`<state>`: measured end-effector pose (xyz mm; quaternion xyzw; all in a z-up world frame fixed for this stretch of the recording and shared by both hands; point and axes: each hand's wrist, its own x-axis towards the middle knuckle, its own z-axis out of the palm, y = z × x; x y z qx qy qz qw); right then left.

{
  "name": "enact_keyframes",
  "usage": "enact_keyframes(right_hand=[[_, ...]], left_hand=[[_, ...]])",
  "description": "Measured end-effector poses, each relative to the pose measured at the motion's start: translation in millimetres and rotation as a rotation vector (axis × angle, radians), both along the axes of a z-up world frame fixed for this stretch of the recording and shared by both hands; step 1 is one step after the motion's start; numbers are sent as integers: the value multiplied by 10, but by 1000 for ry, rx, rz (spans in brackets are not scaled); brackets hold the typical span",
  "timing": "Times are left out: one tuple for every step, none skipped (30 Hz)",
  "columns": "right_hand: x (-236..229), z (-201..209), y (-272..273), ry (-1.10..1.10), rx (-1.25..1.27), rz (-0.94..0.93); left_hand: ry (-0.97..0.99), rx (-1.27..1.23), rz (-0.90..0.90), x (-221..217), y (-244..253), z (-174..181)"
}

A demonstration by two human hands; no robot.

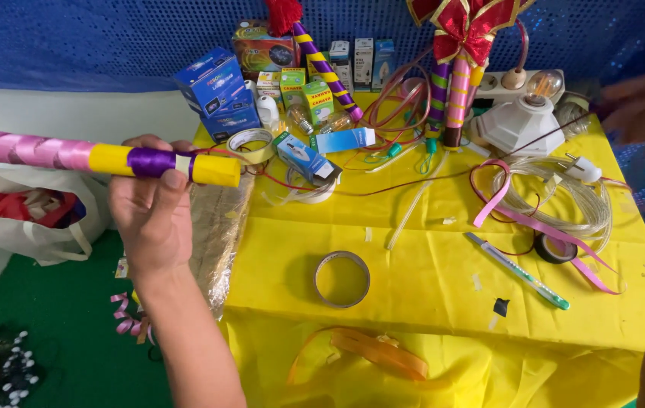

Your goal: Attaching and tying a red string around a decorated cylindrical object as part of a handicraft task.

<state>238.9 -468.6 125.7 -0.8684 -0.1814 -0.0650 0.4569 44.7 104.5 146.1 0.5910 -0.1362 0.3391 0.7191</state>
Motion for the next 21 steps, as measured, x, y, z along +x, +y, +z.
enact_keyframes(right_hand=[[-329,279,535,1,-13,-2],[-436,356,798,2,-14,2],[-544,436,1054,54,-460,-24],[-653,518,1308,109,-894,-61],[-671,463,1472,108,-894,-60],[-689,411,1634,-81,-778,46],[-704,361,1798,-269,-647,143],[-729,383,2001,-271,-645,143],[-758,398,2203,-320,-471,284],[-787,411,2404,-368,-292,421],[-754,346,2623,-367,-289,423],[-721,282,2841,-412,-253,510],[-690,217,3059,-457,-215,594],[-607,86,3311,-456,-212,593],[-517,-38,3561,-459,-363,520],[-425,-158,3815,-459,-514,443],[-337,-272,3991,-460,-509,442],[-246,-385,4173,-576,-690,434],[-159,-506,4353,-689,-872,423],[-141,-555,4484,-687,-868,421],[-111,-614,4578,-704,-950,404]], left_hand=[[-65,-31,-63,-13,-28,39],[-64,-33,-59,-30,-76,96],[-91,-24,-96,-33,-126,159],[-118,-15,-132,-36,-179,224],[-118,-15,-130,-45,-256,279],[-125,2,-181,-53,-336,336],[-133,22,-232,-54,-413,402],[-134,24,-231,-86,-467,454],[-103,44,-229,-123,-523,500],[-72,64,-227,-160,-580,543],[-69,66,-225,-173,-557,537],[-58,98,-220,-184,-533,531],[-47,129,-219,-191,-508,525],[-45,132,-219,-196,-464,488],[-62,132,-168,-191,-419,454],[-80,132,-117,-185,-369,422],[-80,137,-118,-170,-334,429],[-77,125,-123,-153,-294,435],[-71,113,-130,-135,-253,435],[-69,117,-132,-148,-229,465],[-39,126,-112,-138,-221,483]])
